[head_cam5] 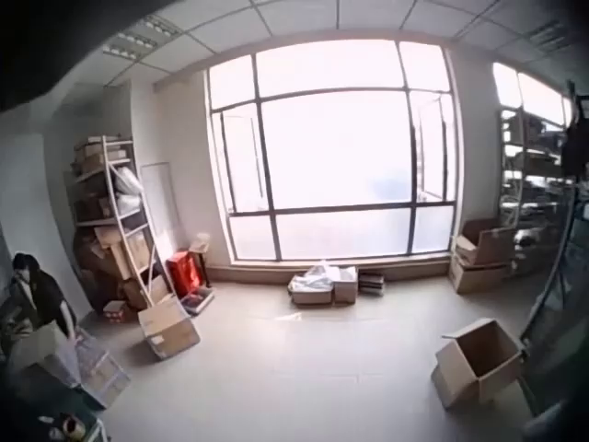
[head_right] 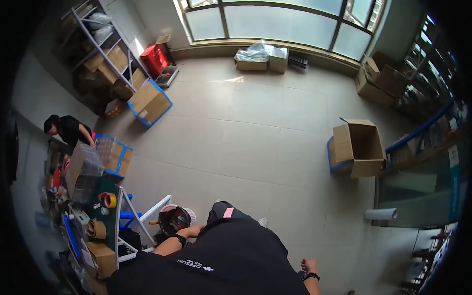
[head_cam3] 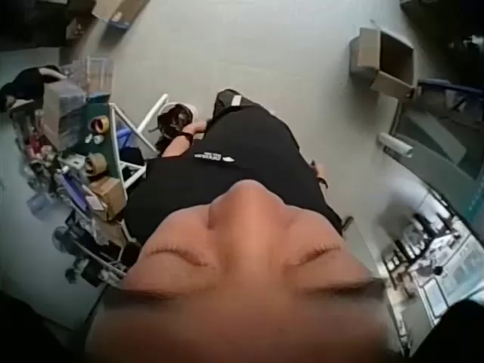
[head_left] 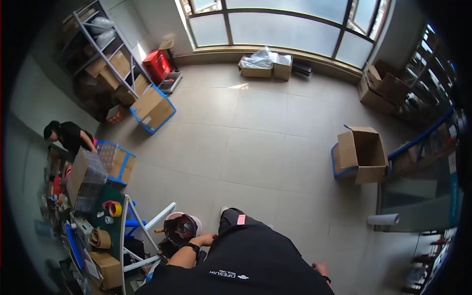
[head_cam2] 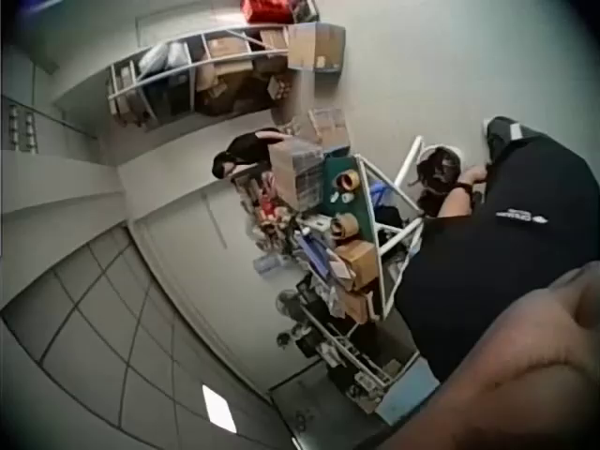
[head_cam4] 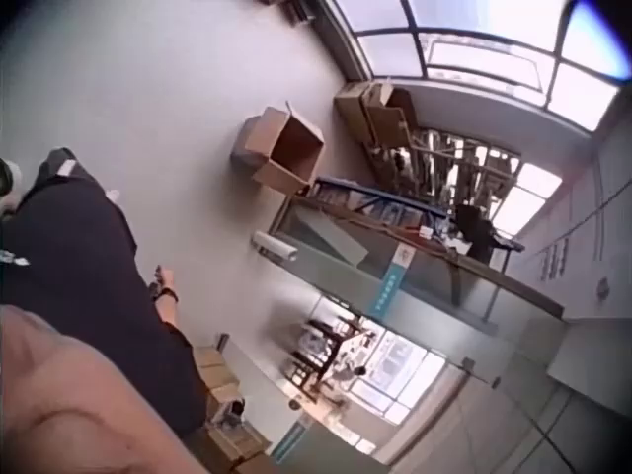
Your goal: Packaging items into a cardboard box and sealing it with tape.
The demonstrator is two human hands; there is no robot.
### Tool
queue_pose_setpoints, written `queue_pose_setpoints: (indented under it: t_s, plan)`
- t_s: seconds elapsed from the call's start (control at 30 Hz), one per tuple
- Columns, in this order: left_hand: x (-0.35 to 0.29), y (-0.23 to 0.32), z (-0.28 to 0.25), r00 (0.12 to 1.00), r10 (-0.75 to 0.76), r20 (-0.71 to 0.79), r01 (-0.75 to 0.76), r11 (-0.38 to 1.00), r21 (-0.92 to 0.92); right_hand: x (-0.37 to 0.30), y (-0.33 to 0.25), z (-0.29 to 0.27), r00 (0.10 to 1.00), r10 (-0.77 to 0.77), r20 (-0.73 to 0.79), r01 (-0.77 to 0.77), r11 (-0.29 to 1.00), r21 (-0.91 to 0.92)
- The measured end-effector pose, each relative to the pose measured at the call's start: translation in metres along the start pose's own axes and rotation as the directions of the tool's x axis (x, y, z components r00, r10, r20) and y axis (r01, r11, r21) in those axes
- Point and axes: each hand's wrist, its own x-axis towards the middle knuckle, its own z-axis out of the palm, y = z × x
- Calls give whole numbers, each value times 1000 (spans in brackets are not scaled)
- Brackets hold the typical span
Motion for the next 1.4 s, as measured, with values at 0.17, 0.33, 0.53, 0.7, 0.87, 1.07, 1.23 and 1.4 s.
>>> queue_pose_setpoints:
  t_s: [0.17,0.33,0.53,0.7,0.87,1.07,1.23,1.4]
  plan:
    - [60,95,-19,983,23,-184,-45,992,-114,28,4,-61,905,418,-75,-349,834,427]
    - [129,139,-80,958,-184,-218,190,982,10,78,3,-124,879,459,-125,-354,806,474]
    - [241,235,-162,915,-292,-277,340,930,142,125,-36,-195,877,464,-127,-329,770,546]
    - [331,426,-220,940,19,-341,-29,999,-24,170,-66,-265,857,515,-26,-435,749,500]
    - [332,599,-232,884,191,-427,-298,934,-199,294,-81,-377,902,432,6,-413,860,298]
    - [293,588,-167,768,-280,-576,116,945,-305,504,-155,-502,983,161,92,-173,974,144]
    - [159,586,-40,622,-700,-349,656,710,-255,647,-165,-626,988,-85,-131,56,976,-212]
    - [97,688,78,475,-861,-183,667,488,-563,736,-226,-639,974,-225,-21,204,915,-349]
